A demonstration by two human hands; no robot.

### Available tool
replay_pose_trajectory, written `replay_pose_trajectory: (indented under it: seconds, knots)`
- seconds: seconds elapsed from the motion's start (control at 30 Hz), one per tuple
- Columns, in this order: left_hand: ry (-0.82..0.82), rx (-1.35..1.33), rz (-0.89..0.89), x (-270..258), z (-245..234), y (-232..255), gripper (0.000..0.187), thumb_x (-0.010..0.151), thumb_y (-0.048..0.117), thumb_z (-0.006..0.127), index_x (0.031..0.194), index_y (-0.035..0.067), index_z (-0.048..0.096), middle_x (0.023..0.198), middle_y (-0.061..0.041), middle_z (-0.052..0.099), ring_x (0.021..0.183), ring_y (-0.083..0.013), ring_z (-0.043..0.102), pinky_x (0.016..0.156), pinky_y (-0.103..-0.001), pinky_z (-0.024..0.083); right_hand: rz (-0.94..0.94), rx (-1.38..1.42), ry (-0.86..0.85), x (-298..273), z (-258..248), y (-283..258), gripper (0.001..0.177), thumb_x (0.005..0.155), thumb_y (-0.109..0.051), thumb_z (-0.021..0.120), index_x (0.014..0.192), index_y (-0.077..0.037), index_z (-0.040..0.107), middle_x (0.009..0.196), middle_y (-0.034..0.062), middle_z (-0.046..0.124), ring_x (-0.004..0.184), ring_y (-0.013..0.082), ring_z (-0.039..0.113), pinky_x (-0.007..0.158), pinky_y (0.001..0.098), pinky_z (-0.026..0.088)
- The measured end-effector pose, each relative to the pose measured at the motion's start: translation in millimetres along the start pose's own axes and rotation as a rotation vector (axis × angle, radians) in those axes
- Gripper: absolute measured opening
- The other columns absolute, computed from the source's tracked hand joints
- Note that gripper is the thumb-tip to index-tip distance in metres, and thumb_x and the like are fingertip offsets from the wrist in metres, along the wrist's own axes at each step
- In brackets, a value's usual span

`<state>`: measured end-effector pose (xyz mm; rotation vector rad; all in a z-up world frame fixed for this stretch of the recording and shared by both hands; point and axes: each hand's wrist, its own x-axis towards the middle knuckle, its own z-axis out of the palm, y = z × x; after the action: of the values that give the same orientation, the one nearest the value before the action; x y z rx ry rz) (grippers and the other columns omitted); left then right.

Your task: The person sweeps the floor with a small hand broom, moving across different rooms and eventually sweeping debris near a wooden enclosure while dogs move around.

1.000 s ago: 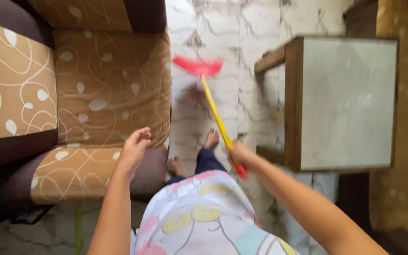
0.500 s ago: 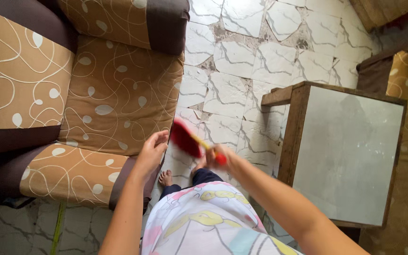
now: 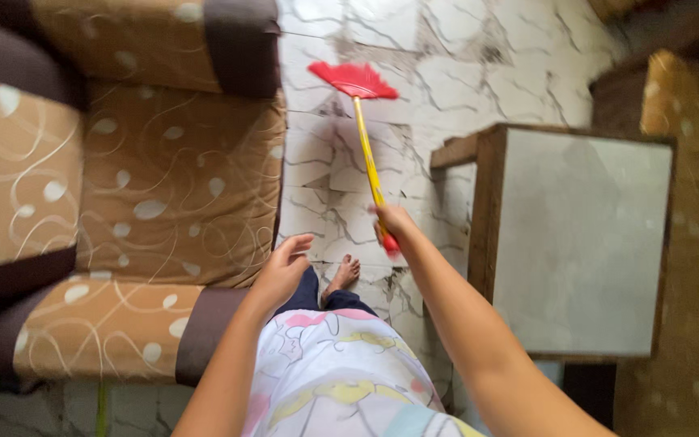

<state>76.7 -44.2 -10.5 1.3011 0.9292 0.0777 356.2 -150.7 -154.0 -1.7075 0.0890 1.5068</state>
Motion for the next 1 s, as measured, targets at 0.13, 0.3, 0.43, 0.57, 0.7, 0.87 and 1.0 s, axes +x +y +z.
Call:
replay_pose_trajectory:
  seconds: [0.13, 0.3, 0.43, 0.57, 0.7, 0.87, 1.0]
  knots:
    - [-0.178, 0.085, 0.022, 50, 35, 11, 0.049, 0.089, 0.008, 0.056, 0.138, 0.005, 0.058, 0.135, -0.013, 0.065, 0.127, -0.0205, 0.059, 0.104, -0.033, 0.047, 0.108, 0.532, -0.307, -162, -60, 43, 0.016, 0.081, -0.006, 0.067, 0.088, -0.006, 0.053, 0.068, 0.0059, 0.058, 0.056, 0.0169, 0.060, 0.055, 0.0292, 0.054]
    - [-0.488, 0.181, 0.011, 100, 91, 60, 0.051, 0.088, 0.007, 0.053, 0.139, 0.005, 0.057, 0.137, -0.012, 0.063, 0.126, -0.0218, 0.061, 0.102, -0.034, 0.048, 0.507, 0.996, -0.120, -317, -66, 92, 0.008, 0.093, -0.014, 0.063, 0.100, -0.008, 0.063, 0.059, -0.0062, 0.044, 0.041, 0.0018, 0.038, 0.034, 0.0180, 0.032]
    - [-0.590, 0.265, 0.065, 125, 99, 93, 0.050, 0.089, 0.008, 0.054, 0.139, 0.006, 0.056, 0.137, -0.013, 0.064, 0.122, -0.0236, 0.063, 0.101, -0.033, 0.049, 0.515, 1.480, -0.206, -283, -72, 146, 0.014, 0.101, -0.011, 0.058, 0.090, -0.007, 0.050, 0.058, -0.0091, 0.040, 0.040, 0.0018, 0.037, 0.035, 0.0190, 0.031]
    - [-0.613, 0.345, 0.130, 147, 69, 100, 0.049, 0.088, 0.006, 0.053, 0.137, 0.005, 0.058, 0.134, -0.015, 0.067, 0.122, -0.0253, 0.065, 0.101, -0.034, 0.051, 0.071, 1.498, 0.075, -127, -118, 161, 0.013, 0.095, -0.003, 0.046, 0.101, -0.006, 0.057, 0.053, -0.0064, 0.042, 0.039, 0.0041, 0.039, 0.034, 0.0207, 0.033]
    - [-0.537, 0.474, 0.065, 151, 16, 109, 0.049, 0.088, 0.006, 0.055, 0.137, 0.005, 0.059, 0.135, -0.013, 0.066, 0.123, -0.0237, 0.064, 0.103, -0.035, 0.050, -0.084, 1.548, 0.059, -24, -158, 93, 0.021, 0.102, -0.013, 0.056, 0.084, -0.008, 0.046, 0.051, -0.0046, 0.042, 0.042, 0.0087, 0.043, 0.040, 0.0224, 0.039]
    - [-0.464, 0.435, -0.064, 144, -46, 116, 0.047, 0.090, 0.008, 0.055, 0.137, 0.005, 0.058, 0.136, -0.011, 0.066, 0.126, -0.0212, 0.063, 0.104, -0.034, 0.049, 0.256, 1.424, 0.120, 48, -147, 32, 0.039, 0.097, -0.010, 0.059, 0.065, -0.017, 0.039, 0.047, -0.0045, 0.041, 0.037, 0.0141, 0.040, 0.040, 0.0320, 0.041]
    - [-0.416, 0.442, -0.072, 150, -73, 115, 0.049, 0.088, 0.004, 0.053, 0.137, 0.004, 0.059, 0.133, -0.012, 0.068, 0.127, -0.0206, 0.062, 0.106, -0.032, 0.047, 0.373, 1.070, 0.360, 43, -114, 61, 0.031, 0.096, -0.010, 0.061, 0.071, -0.014, 0.044, 0.050, -0.0037, 0.043, 0.038, 0.0132, 0.041, 0.039, 0.0313, 0.040]
